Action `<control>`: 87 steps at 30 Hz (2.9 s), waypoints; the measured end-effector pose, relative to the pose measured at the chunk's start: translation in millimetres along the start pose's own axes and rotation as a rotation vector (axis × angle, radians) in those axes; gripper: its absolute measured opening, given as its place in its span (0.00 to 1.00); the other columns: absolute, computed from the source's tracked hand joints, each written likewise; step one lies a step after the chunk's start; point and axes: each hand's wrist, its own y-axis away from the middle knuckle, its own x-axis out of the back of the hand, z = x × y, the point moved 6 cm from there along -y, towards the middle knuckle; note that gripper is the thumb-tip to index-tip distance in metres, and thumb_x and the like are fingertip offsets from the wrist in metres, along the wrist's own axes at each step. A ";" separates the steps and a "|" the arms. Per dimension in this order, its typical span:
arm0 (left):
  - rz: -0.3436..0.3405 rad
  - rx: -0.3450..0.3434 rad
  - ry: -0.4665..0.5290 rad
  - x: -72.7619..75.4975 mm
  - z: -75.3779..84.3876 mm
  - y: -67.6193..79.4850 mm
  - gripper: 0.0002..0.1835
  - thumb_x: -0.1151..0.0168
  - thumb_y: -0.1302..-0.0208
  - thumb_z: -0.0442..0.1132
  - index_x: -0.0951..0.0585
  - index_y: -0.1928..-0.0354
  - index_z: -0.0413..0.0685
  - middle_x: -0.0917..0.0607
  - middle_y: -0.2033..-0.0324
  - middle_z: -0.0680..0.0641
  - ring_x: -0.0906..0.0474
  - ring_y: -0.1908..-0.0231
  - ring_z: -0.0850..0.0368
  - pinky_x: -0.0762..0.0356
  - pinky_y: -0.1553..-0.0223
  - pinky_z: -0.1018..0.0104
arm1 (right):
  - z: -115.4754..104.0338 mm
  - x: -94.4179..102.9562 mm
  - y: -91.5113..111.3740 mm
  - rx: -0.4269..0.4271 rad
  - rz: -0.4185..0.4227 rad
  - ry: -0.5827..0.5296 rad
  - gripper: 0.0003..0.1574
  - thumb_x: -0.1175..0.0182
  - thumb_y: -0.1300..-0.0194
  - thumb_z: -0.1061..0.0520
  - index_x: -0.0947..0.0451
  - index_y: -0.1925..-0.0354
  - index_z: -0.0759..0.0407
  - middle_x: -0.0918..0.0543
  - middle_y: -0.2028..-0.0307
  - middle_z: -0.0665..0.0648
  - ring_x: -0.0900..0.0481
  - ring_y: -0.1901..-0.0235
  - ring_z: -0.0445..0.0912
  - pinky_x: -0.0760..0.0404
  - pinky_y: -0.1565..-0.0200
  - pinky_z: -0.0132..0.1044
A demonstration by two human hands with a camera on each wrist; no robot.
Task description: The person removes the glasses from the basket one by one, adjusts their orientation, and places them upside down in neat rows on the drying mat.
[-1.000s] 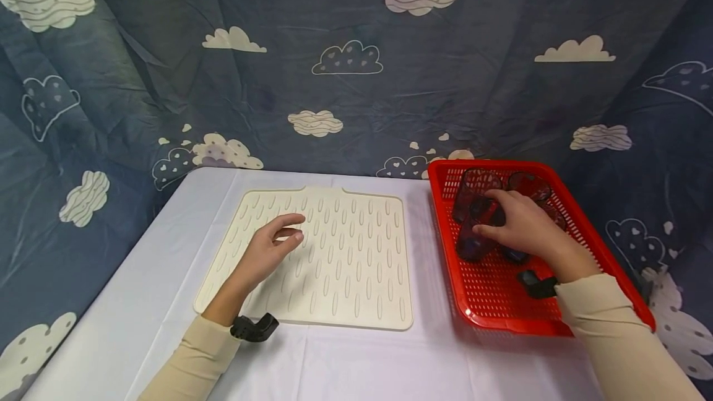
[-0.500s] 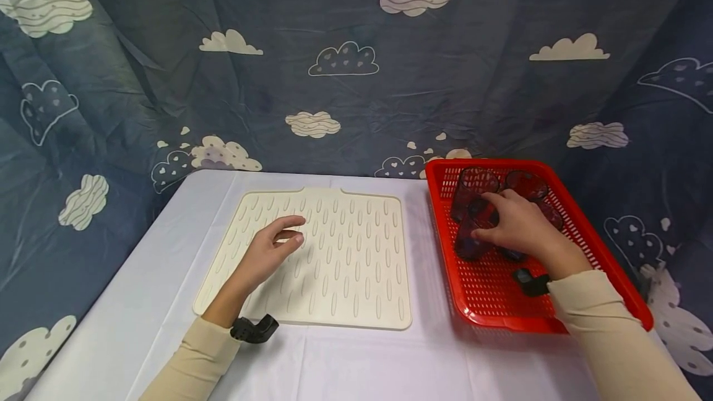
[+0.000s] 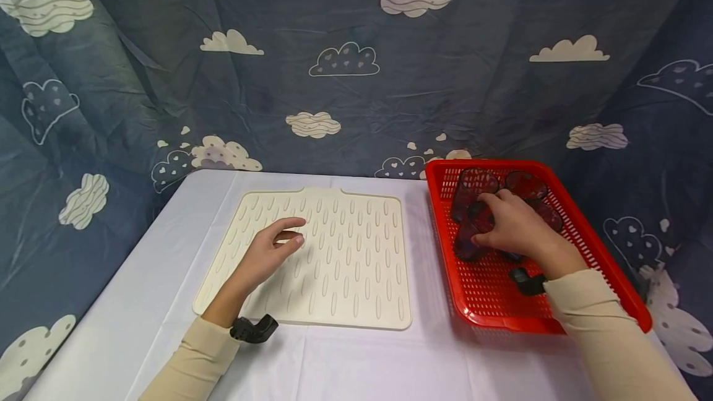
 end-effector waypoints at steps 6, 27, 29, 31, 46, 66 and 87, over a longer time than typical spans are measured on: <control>-0.005 -0.002 -0.007 0.0 -1.5 -0.3 0.23 0.38 0.32 0.40 0.24 0.36 0.45 0.20 0.39 0.45 0.19 0.44 0.48 0.21 0.43 0.52 | -4.1 -0.7 -0.3 0.046 0.000 0.009 0.53 0.24 0.52 0.47 0.34 0.37 0.71 0.24 0.46 0.78 0.25 0.48 0.69 0.28 0.44 0.71; 0.002 0.018 -0.002 1.9 -4.4 1.9 0.23 0.38 0.32 0.41 0.25 0.36 0.46 0.20 0.38 0.46 0.19 0.43 0.49 0.21 0.42 0.51 | -2.1 8.2 9.3 -0.025 0.045 -0.027 0.53 0.23 0.52 0.41 0.32 0.35 0.62 0.26 0.45 0.76 0.26 0.48 0.68 0.26 0.49 0.72; 0.001 0.017 -0.005 2.9 -4.2 2.3 0.23 0.38 0.31 0.41 0.25 0.35 0.47 0.20 0.38 0.46 0.19 0.43 0.49 0.21 0.42 0.51 | 0.1 13.4 11.7 -0.027 0.069 -0.039 0.54 0.24 0.51 0.41 0.33 0.35 0.63 0.27 0.44 0.77 0.28 0.47 0.69 0.28 0.47 0.73; -0.002 0.019 -0.008 3.6 -4.1 2.9 0.24 0.38 0.31 0.41 0.25 0.35 0.47 0.21 0.37 0.46 0.19 0.43 0.49 0.21 0.42 0.51 | 2.2 19.7 14.3 -0.035 0.090 -0.054 0.55 0.24 0.51 0.40 0.34 0.34 0.65 0.28 0.43 0.78 0.29 0.46 0.71 0.30 0.47 0.74; -0.005 0.014 0.005 7.3 -10.0 7.1 0.24 0.39 0.31 0.41 0.25 0.35 0.46 0.21 0.36 0.45 0.19 0.43 0.47 0.21 0.42 0.50 | 15.1 59.4 47.0 -0.196 0.249 -0.217 0.60 0.27 0.47 0.35 0.42 0.31 0.66 0.28 0.43 0.77 0.21 0.56 0.69 0.21 0.63 0.61; -0.011 0.043 0.015 9.3 -14.8 9.7 0.23 0.38 0.31 0.41 0.24 0.36 0.47 0.21 0.37 0.44 0.18 0.45 0.45 0.18 0.46 0.51 | 7.2 81.6 59.2 -0.327 0.432 -0.464 0.60 0.37 0.37 0.37 0.57 0.21 0.55 0.39 0.28 0.74 0.37 0.38 0.69 0.37 0.40 0.74; 0.000 0.052 0.017 9.3 -10.3 14.0 0.22 0.38 0.32 0.40 0.23 0.37 0.48 0.19 0.39 0.41 0.17 0.47 0.45 0.18 0.47 0.51 | -7.7 81.0 53.5 -0.313 0.408 -0.476 0.59 0.36 0.38 0.33 0.54 0.21 0.47 0.38 0.27 0.69 0.33 0.40 0.62 0.27 0.52 0.51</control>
